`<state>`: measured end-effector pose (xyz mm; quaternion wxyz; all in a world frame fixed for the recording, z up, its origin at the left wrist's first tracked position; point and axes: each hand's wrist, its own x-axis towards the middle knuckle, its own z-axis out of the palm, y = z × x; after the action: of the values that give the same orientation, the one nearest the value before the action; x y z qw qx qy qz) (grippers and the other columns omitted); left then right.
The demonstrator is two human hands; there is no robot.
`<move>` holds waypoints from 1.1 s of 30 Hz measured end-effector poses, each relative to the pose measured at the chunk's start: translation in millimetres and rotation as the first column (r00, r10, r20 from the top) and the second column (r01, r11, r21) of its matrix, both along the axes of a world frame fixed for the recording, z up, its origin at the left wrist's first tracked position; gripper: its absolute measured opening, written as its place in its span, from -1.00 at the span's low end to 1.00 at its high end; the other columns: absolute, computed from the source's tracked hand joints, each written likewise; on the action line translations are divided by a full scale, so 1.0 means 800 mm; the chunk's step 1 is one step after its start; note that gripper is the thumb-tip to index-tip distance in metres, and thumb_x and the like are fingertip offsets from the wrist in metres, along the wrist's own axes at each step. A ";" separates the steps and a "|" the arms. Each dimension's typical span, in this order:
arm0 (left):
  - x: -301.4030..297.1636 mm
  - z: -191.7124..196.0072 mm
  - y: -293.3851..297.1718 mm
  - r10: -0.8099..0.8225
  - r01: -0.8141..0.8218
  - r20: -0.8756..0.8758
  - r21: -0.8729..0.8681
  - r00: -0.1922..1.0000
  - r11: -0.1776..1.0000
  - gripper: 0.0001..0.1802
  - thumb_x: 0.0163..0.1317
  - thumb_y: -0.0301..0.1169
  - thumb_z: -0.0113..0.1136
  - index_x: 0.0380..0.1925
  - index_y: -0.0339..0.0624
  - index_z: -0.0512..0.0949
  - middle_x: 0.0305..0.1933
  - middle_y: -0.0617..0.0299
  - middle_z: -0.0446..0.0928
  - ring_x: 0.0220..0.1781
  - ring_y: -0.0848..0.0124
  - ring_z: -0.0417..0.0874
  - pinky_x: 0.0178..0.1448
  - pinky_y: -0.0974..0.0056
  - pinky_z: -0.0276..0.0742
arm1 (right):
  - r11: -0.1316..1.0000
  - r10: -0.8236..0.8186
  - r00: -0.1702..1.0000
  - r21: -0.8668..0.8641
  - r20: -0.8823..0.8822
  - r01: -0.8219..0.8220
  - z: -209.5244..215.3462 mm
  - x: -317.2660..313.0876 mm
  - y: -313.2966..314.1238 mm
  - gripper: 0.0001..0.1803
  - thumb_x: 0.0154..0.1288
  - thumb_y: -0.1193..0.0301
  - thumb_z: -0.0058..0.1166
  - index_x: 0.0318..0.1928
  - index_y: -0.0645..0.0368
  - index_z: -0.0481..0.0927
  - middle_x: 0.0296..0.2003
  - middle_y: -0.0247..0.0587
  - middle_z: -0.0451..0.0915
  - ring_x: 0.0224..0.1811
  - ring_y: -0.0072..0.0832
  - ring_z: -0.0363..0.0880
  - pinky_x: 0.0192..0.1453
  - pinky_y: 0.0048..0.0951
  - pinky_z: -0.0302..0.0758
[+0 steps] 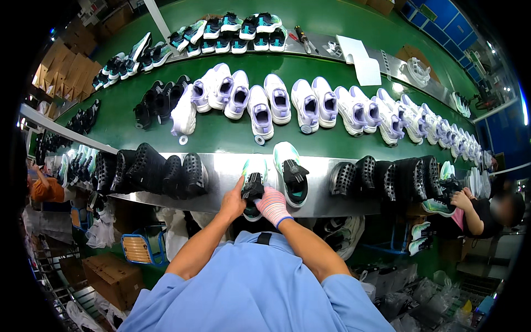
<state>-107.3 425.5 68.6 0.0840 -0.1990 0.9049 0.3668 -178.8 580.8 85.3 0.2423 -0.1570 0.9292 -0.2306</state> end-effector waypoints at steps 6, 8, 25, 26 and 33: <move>-0.002 -0.005 -0.002 -0.045 0.040 -0.051 -0.082 0.998 0.996 -0.09 0.03 -0.60 0.21 0.51 -0.06 0.34 -0.34 -0.30 0.67 -0.25 -0.28 0.71 -0.07 -0.28 0.58 | 0.997 0.079 0.997 0.002 0.005 -0.079 -0.022 -0.009 0.009 -0.59 0.20 0.14 0.31 -0.12 0.21 0.68 -0.25 0.18 0.72 -0.08 0.12 0.71 0.07 -0.01 0.64; -0.002 -0.011 -0.002 -0.061 0.054 -0.086 -0.086 0.994 0.995 -0.09 0.02 -0.60 0.21 0.51 -0.10 0.33 -0.35 -0.29 0.67 -0.27 -0.27 0.71 -0.08 -0.27 0.58 | 0.995 0.094 0.996 0.021 0.011 -0.094 -0.021 -0.009 0.008 -0.61 0.20 0.15 0.30 -0.12 0.19 0.66 -0.24 0.14 0.73 -0.08 0.09 0.71 0.08 0.01 0.63; -0.023 0.139 0.021 -0.193 0.166 -0.101 -0.229 0.976 0.959 -0.04 0.07 -0.48 0.46 0.51 -0.16 0.25 0.30 -0.29 0.49 0.29 -0.21 0.54 0.31 -0.05 0.52 | 0.918 -0.375 0.907 -0.212 -0.190 0.335 0.072 -0.013 0.150 -0.47 0.25 0.28 0.29 0.18 0.26 0.62 -0.04 0.18 0.71 0.11 0.00 0.69 0.26 -0.10 0.56; -0.030 0.145 0.038 -0.214 0.167 -0.275 -0.184 0.937 0.969 -0.04 0.09 -0.47 0.47 0.51 -0.21 0.24 0.28 -0.31 0.50 0.29 -0.22 0.54 0.34 -0.05 0.50 | 0.923 -0.371 0.881 -0.218 -0.293 0.316 0.072 -0.026 0.158 -0.44 0.23 0.29 0.31 0.22 0.25 0.60 0.03 0.17 0.68 0.17 -0.01 0.65 0.32 -0.12 0.52; -0.124 0.079 0.147 -0.117 0.116 0.021 0.072 0.993 0.991 0.18 0.04 -0.50 0.52 0.61 -0.22 -0.02 0.01 -0.26 0.66 0.08 -0.23 0.68 0.21 -0.10 0.59 | 0.958 -0.253 0.961 -0.113 0.108 0.265 0.033 -0.078 0.150 -0.30 0.22 0.15 0.34 0.29 0.25 0.50 0.05 0.26 0.68 0.16 0.13 0.63 0.30 -0.06 0.55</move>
<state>-206.4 542.9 131.9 0.1235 -0.1473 0.9002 0.3907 -240.9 700.7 111.9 0.2422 -0.0380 0.9132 -0.3256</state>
